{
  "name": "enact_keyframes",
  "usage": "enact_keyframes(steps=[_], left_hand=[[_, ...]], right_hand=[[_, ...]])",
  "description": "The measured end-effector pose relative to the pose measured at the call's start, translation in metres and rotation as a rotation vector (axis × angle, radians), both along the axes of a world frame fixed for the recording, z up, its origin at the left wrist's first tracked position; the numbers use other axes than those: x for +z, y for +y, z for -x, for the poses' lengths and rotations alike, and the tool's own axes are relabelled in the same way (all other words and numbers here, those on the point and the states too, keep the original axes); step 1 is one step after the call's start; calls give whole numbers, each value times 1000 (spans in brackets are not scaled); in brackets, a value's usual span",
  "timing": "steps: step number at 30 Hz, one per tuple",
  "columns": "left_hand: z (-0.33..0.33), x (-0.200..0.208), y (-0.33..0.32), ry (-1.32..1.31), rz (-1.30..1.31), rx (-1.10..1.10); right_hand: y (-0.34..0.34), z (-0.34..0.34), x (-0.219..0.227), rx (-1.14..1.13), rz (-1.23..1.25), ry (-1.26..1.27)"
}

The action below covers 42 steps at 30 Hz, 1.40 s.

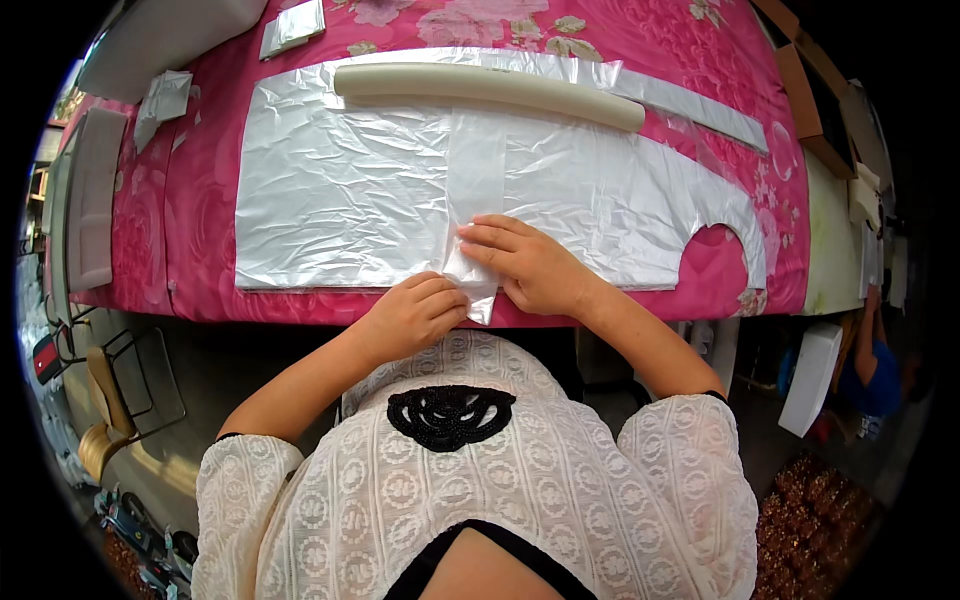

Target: The person repeatedly wraps small white rectangular items in clear plastic film on a pink floral tablecloth. They unroll the film, place an item, fold the film around it, and set the wrapped item aside. The process is repeated multiple times with consistent hand motions.

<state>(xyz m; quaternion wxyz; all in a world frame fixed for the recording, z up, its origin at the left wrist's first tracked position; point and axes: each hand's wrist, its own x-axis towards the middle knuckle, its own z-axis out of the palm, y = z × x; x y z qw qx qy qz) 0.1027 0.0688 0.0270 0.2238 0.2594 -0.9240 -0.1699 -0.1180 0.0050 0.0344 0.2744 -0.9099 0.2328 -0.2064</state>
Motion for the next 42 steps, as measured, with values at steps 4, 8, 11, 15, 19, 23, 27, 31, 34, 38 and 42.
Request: enact_keyframes(steps=[4,8,11,15,19,23,27,31,34,38,42], left_hand=[[0,14,-4,191,-95,80],[-9,28,-32,71,-60,-17],[-17,23,-48,-135,-61,12],[-15,7,-56,-146,-10,91],[-11,11,-63,41,-205,189],[8,29,-71,204,-679,536],[18,13,-74,336,-387,631],[35,-3,-63,-185,-70,467],[40,-14,-60,-249,-49,537],[38,-9,-65,-220,-4,531],[34,1,-79,-228,46,499]], right_hand=[[3,-2,2,-127,-8,-24],[4,-5,-8,-276,15,-91],[7,-7,-8,-316,43,-105],[6,-4,-5,-341,121,-81],[-4,-1,-4,-435,-7,-133],[-24,-10,9,-673,-550,-49],[-59,-10,19,-669,-996,60],[-67,-9,15,-665,-1090,50],[-54,-13,18,-697,-829,94],[-38,-13,11,-602,45,52],[-53,2,1,-277,292,56]])
